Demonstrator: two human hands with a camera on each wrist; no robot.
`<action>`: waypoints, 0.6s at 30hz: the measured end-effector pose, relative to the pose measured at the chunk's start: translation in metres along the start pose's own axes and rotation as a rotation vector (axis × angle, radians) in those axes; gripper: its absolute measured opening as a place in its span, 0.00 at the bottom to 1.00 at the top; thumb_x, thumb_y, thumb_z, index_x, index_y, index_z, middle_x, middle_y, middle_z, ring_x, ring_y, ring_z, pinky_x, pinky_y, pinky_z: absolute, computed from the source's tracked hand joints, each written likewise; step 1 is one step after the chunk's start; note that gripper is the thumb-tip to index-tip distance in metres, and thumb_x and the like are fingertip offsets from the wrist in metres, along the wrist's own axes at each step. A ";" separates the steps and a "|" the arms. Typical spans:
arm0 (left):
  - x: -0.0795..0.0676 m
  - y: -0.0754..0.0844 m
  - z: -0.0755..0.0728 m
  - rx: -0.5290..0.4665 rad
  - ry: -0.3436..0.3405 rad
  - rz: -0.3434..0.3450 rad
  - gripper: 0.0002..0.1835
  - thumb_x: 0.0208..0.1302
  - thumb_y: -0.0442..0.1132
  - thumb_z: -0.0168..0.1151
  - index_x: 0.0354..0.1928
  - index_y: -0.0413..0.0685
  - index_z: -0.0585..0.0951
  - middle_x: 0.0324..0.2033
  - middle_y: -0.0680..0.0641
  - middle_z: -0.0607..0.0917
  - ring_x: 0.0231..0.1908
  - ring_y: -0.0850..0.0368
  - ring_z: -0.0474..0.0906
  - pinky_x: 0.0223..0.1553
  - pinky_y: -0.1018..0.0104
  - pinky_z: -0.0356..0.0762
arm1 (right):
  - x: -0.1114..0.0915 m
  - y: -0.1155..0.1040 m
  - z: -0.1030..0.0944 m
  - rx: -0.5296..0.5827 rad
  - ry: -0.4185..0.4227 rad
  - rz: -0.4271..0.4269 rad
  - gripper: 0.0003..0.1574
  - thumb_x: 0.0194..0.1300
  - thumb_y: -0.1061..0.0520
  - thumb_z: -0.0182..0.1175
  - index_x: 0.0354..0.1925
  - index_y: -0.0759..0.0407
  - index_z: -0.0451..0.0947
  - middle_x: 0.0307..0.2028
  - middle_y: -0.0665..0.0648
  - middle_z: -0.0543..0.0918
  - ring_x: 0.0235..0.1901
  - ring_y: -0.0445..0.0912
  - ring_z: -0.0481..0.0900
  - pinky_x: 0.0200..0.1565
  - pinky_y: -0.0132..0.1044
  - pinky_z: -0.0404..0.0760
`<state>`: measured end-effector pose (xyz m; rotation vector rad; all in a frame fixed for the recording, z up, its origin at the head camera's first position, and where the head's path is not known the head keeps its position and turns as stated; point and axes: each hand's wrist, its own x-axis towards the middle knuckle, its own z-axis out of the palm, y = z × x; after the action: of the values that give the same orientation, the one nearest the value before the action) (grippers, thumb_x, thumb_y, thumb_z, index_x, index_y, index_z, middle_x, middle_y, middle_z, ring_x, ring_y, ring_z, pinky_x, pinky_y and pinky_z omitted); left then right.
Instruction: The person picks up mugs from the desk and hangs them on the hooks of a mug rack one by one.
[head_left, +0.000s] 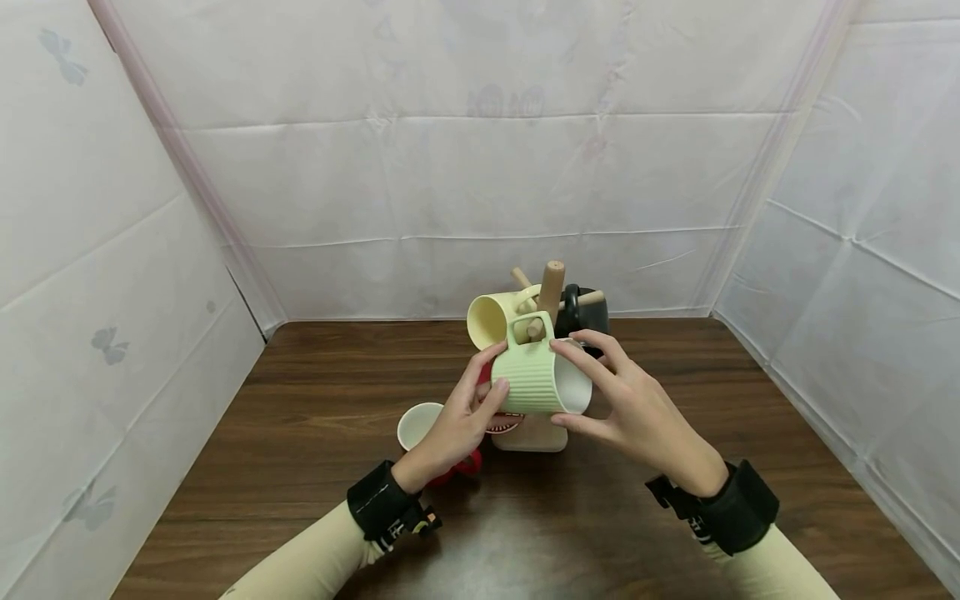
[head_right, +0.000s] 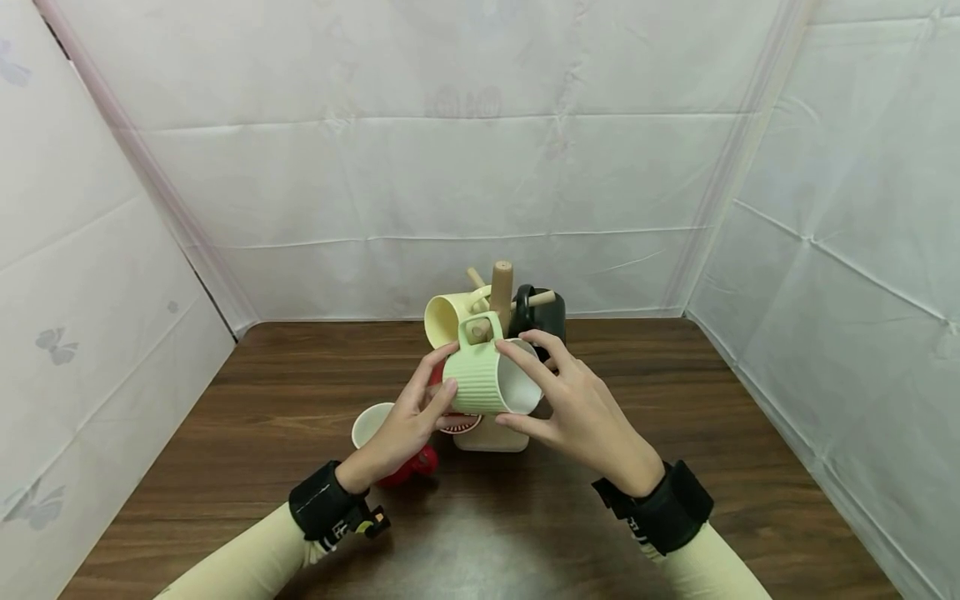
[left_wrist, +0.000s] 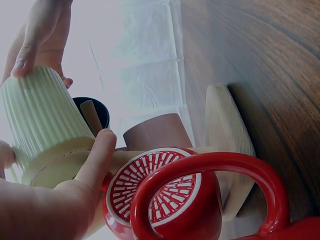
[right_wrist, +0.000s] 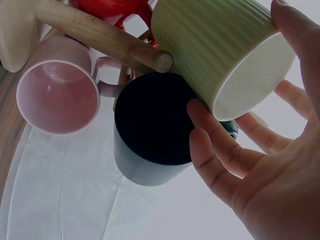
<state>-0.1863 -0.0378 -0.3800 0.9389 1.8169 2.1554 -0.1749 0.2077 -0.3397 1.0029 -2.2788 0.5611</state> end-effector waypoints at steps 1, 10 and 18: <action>0.000 0.000 0.000 0.004 -0.001 0.000 0.27 0.74 0.38 0.40 0.71 0.57 0.51 0.54 0.34 0.71 0.50 0.46 0.74 0.45 0.38 0.71 | 0.000 0.000 0.000 -0.002 -0.002 0.003 0.51 0.46 0.38 0.69 0.67 0.45 0.62 0.62 0.57 0.63 0.43 0.43 0.72 0.33 0.38 0.78; 0.000 0.000 0.000 0.031 0.016 -0.006 0.26 0.74 0.40 0.41 0.71 0.58 0.51 0.52 0.33 0.73 0.48 0.45 0.76 0.44 0.38 0.72 | -0.003 0.000 0.000 -0.005 -0.025 0.032 0.51 0.49 0.37 0.68 0.68 0.43 0.60 0.63 0.57 0.61 0.38 0.42 0.73 0.30 0.35 0.76; -0.002 0.003 0.002 0.043 0.022 -0.012 0.26 0.74 0.40 0.40 0.71 0.57 0.51 0.51 0.34 0.74 0.45 0.45 0.77 0.44 0.40 0.73 | -0.004 0.000 0.000 -0.012 -0.035 0.027 0.50 0.50 0.37 0.67 0.68 0.43 0.59 0.63 0.57 0.61 0.33 0.40 0.71 0.27 0.33 0.75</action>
<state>-0.1835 -0.0380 -0.3781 0.9144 1.8810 2.1368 -0.1725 0.2096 -0.3417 0.9850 -2.3265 0.5448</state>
